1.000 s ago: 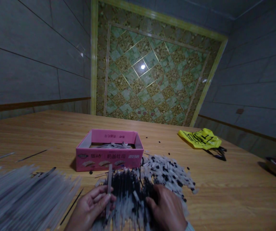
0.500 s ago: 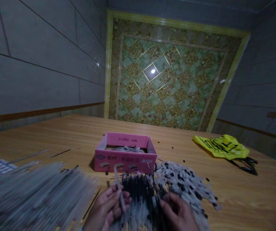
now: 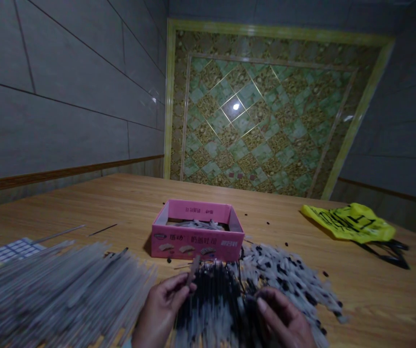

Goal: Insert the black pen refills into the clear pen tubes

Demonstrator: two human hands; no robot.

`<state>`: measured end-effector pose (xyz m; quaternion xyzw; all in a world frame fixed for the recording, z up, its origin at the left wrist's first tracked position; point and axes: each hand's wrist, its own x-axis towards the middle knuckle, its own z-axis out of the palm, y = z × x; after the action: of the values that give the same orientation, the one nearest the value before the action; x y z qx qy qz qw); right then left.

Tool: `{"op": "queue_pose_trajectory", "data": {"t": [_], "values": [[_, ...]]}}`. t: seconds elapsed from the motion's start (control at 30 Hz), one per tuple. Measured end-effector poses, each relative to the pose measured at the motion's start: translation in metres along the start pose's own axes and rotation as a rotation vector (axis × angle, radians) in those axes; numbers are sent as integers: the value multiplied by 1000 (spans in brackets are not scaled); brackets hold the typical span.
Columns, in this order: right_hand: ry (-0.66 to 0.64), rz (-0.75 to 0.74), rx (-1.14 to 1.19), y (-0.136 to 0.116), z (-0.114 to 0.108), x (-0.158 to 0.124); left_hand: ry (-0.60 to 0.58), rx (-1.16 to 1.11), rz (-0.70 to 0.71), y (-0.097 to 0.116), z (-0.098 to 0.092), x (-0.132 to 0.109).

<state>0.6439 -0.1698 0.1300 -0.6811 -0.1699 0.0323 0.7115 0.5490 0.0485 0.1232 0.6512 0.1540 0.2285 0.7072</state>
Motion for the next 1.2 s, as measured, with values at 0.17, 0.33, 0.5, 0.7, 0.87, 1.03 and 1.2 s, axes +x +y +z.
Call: {"op": "queue_pose_trajectory", "data": {"t": [0.17, 0.33, 0.5, 0.7, 0.87, 1.03, 1.2], "values": [[101, -137, -157, -10, -21, 9, 63, 561, 319, -2, -10, 3], [38, -255, -294, -11, -28, 11, 45, 788, 515, -3, -17, 3], [48, -304, -350, -7, -31, 13, 86, 866, 561, -3, -20, 4], [21, -416, -440, -9, -29, 10, 50, 902, 565, 4, -19, 4], [-34, -482, -528, -16, -26, 9, 37, 978, 617, 7, -19, 2], [-76, -545, -560, -21, -21, 5, -18, 1093, 684, 9, -19, -3], [-193, -563, -507, -19, -6, -2, -164, 1049, 803, 17, -4, -14]]}}
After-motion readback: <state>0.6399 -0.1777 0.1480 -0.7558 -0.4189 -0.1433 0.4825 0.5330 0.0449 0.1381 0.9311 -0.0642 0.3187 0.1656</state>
